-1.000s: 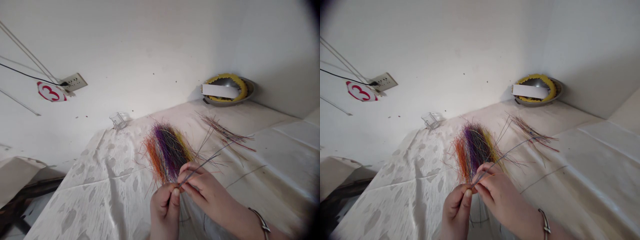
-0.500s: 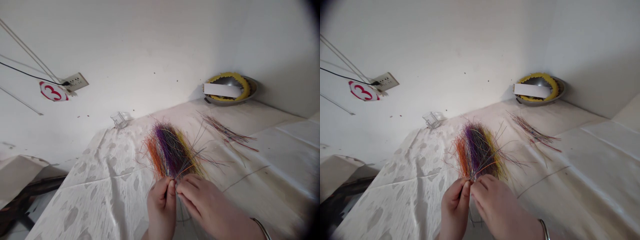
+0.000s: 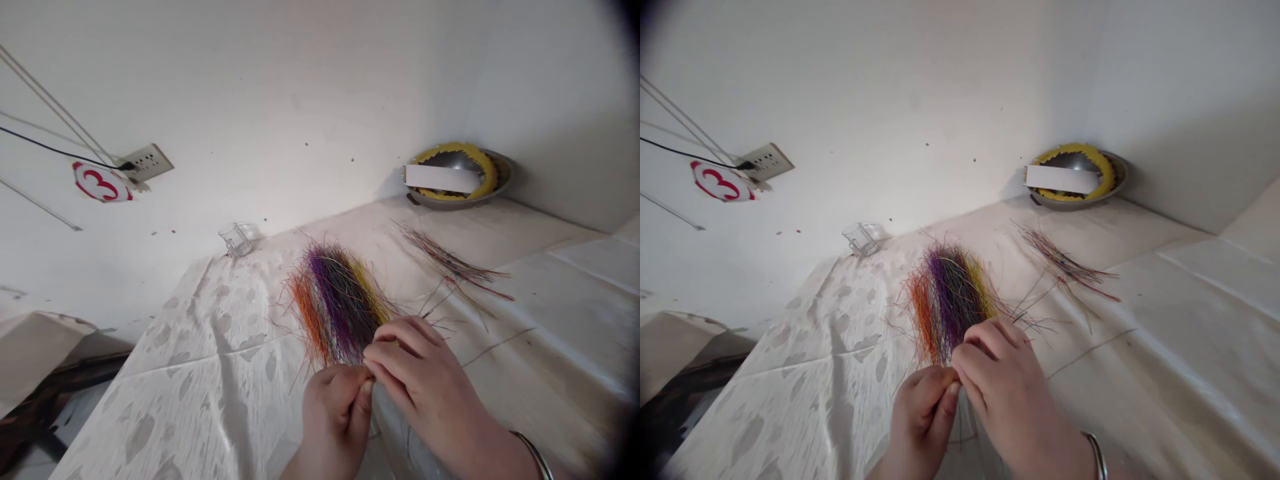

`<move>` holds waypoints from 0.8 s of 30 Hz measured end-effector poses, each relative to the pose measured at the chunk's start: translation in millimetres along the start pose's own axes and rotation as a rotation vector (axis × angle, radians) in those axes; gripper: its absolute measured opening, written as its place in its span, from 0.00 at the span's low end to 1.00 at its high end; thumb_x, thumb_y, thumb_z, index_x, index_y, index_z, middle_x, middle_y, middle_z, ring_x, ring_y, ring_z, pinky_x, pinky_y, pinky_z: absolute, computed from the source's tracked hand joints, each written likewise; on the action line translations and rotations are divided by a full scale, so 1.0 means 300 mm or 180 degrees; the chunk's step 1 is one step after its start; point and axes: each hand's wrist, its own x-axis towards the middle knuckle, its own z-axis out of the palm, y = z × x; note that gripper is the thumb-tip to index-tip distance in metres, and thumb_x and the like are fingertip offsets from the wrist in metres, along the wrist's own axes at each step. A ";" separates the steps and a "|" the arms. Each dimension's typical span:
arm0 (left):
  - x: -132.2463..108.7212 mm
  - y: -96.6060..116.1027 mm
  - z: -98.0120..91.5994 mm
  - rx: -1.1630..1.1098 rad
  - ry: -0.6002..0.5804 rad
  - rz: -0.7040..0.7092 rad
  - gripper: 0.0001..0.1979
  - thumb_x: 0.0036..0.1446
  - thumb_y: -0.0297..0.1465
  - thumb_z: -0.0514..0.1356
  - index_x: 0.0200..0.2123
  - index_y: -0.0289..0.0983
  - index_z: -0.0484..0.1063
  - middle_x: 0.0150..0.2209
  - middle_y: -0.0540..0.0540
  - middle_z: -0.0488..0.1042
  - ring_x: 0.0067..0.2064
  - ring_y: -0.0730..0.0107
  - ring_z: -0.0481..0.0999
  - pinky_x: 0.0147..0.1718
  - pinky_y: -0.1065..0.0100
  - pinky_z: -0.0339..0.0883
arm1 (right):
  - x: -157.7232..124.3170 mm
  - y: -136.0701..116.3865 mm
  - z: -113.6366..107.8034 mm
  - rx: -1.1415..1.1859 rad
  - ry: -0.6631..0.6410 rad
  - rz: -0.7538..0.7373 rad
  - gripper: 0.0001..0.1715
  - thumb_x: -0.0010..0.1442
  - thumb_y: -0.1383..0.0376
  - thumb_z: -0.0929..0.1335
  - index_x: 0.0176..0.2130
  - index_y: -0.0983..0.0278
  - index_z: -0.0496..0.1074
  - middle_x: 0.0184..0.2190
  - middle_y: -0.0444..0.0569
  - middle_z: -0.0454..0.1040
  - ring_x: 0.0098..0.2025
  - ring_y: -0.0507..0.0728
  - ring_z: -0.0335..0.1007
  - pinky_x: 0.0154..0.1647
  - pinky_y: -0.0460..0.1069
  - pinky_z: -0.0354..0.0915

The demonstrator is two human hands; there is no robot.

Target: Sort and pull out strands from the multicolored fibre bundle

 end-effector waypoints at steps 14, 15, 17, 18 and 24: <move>-0.013 -0.012 -0.015 0.0482 0.0271 0.0874 0.15 0.55 0.21 0.57 0.45 0.38 0.72 0.45 0.42 0.72 0.40 0.64 0.73 0.39 0.63 0.68 | 0.005 0.008 -0.025 0.0084 -0.0427 0.0370 0.09 0.60 0.72 0.65 0.33 0.59 0.73 0.34 0.46 0.70 0.40 0.59 0.65 0.40 0.57 0.63; -0.010 -0.010 -0.018 0.0454 0.0238 0.0883 0.15 0.55 0.21 0.57 0.45 0.37 0.72 0.44 0.42 0.73 0.39 0.65 0.73 0.38 0.64 0.68 | 0.005 0.009 -0.025 0.0087 -0.0452 0.0379 0.09 0.60 0.72 0.65 0.32 0.59 0.73 0.34 0.46 0.70 0.40 0.59 0.65 0.40 0.58 0.63; -0.005 -0.004 -0.022 0.0400 0.0245 0.0881 0.15 0.54 0.20 0.57 0.44 0.37 0.73 0.43 0.42 0.75 0.37 0.66 0.74 0.37 0.65 0.68 | 0.005 0.007 -0.021 0.0139 -0.0510 0.0398 0.11 0.61 0.73 0.64 0.32 0.60 0.72 0.34 0.46 0.70 0.40 0.59 0.66 0.41 0.58 0.65; -0.003 -0.002 -0.023 0.0357 0.0260 0.0869 0.15 0.54 0.20 0.57 0.44 0.37 0.73 0.43 0.42 0.75 0.37 0.66 0.74 0.37 0.65 0.68 | 0.006 0.004 -0.018 0.0180 -0.0519 0.0401 0.11 0.61 0.73 0.63 0.33 0.60 0.72 0.35 0.47 0.70 0.40 0.59 0.66 0.41 0.58 0.66; 0.000 -0.010 -0.023 -0.0349 0.0578 0.0380 0.13 0.57 0.22 0.55 0.41 0.40 0.76 0.39 0.45 0.75 0.42 0.66 0.75 0.42 0.67 0.68 | -0.017 -0.013 -0.027 -0.0009 0.0559 0.0329 0.24 0.62 0.69 0.61 0.57 0.61 0.59 0.58 0.58 0.56 0.59 0.67 0.55 0.54 0.66 0.61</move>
